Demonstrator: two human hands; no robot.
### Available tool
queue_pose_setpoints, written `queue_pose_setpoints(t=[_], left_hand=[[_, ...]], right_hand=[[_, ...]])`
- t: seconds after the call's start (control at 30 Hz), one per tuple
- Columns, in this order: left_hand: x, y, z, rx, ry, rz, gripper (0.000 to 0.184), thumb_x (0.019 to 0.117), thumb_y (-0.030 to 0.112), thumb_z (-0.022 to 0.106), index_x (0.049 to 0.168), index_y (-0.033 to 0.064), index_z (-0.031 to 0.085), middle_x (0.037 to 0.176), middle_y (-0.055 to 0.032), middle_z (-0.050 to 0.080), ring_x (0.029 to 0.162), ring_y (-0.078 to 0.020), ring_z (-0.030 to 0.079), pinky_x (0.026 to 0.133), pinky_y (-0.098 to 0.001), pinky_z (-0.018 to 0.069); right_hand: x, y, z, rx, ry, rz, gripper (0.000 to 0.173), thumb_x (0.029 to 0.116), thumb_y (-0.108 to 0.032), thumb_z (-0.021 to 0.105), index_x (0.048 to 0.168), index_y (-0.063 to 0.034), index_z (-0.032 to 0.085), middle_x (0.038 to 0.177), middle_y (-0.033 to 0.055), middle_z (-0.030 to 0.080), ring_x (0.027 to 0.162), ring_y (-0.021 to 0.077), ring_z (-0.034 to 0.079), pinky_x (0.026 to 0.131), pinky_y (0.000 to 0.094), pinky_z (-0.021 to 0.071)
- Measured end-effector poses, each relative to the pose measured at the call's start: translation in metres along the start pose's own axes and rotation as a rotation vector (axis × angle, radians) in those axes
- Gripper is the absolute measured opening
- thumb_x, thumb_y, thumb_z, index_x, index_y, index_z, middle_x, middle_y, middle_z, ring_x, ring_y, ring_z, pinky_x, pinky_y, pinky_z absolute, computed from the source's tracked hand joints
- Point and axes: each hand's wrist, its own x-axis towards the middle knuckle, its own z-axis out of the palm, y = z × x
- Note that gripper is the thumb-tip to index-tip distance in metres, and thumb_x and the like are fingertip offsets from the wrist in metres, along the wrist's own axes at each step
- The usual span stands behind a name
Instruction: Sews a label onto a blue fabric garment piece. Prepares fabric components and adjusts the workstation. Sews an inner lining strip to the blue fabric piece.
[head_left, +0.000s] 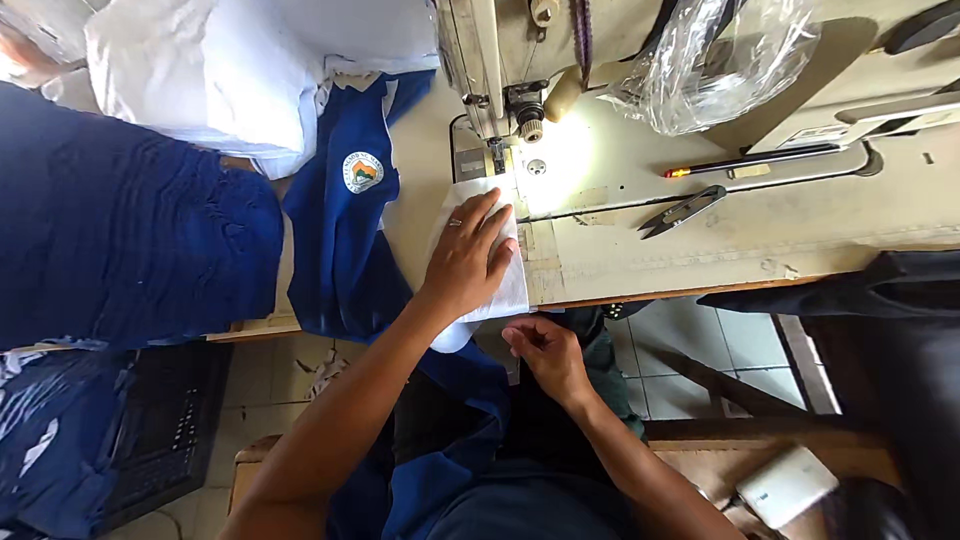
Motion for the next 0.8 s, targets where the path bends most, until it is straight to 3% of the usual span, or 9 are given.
queue_pose_setpoints(t=[0.1, 0.43, 0.67, 0.73, 0.8], left_hand=[[0.016, -0.009, 0.0, 0.024, 0.037, -0.054, 0.05, 0.1083, 0.036, 0.045, 0.146, 0.0056, 0.056, 0.155, -0.0124, 0.051, 0.144, -0.0329, 0.045, 0.116, -0.0537, 0.0364], [0.034, -0.026, 0.003, 0.082, 0.049, -0.024, 0.048, 0.1066, 0.04, 0.043, 0.144, 0.0165, 0.061, 0.157, -0.0103, 0.049, 0.147, -0.0307, 0.042, 0.122, -0.0508, 0.0294], [0.036, -0.028, -0.001, -0.003, 0.057, -0.009, 0.049, 0.1061, 0.04, 0.046, 0.144, 0.0131, 0.061, 0.156, -0.0121, 0.05, 0.147, -0.0298, 0.042, 0.122, -0.0514, 0.0294], [0.029, -0.03, -0.025, -0.145, 0.12, -0.029, 0.044, 0.1057, 0.033, 0.055, 0.14, 0.0061, 0.063, 0.147, -0.0131, 0.059, 0.142, -0.0257, 0.051, 0.12, -0.0462, 0.0377], [0.014, -0.045, -0.059, -0.142, 0.269, -0.125, 0.037, 0.1046, 0.026, 0.06, 0.13, 0.0, 0.067, 0.129, -0.0153, 0.069, 0.122, -0.0234, 0.065, 0.107, -0.0416, 0.0521]], right_hand=[[-0.004, 0.001, 0.005, -0.09, 0.01, -0.061, 0.018, 0.0964, -0.023, 0.07, 0.098, -0.0065, 0.078, 0.087, 0.0002, 0.074, 0.074, 0.0017, 0.067, 0.07, 0.0195, 0.0578], [-0.017, -0.002, 0.003, -0.12, 0.002, -0.166, 0.016, 0.0965, -0.019, 0.069, 0.096, -0.0037, 0.076, 0.092, 0.0043, 0.07, 0.078, 0.0036, 0.066, 0.07, 0.018, 0.058], [-0.025, 0.005, 0.001, -0.169, -0.004, -0.192, 0.016, 0.0968, -0.019, 0.069, 0.097, -0.0051, 0.076, 0.092, 0.0029, 0.071, 0.078, 0.0037, 0.068, 0.069, 0.0189, 0.0591], [-0.029, 0.006, -0.003, -0.193, -0.003, -0.205, 0.015, 0.0963, -0.019, 0.07, 0.097, -0.0054, 0.076, 0.093, 0.0027, 0.071, 0.079, 0.0032, 0.068, 0.07, 0.0185, 0.0593], [-0.032, 0.005, -0.007, -0.208, 0.003, -0.212, 0.015, 0.096, -0.019, 0.07, 0.097, -0.0056, 0.076, 0.093, 0.0027, 0.072, 0.08, 0.0029, 0.068, 0.071, 0.0183, 0.0598]])
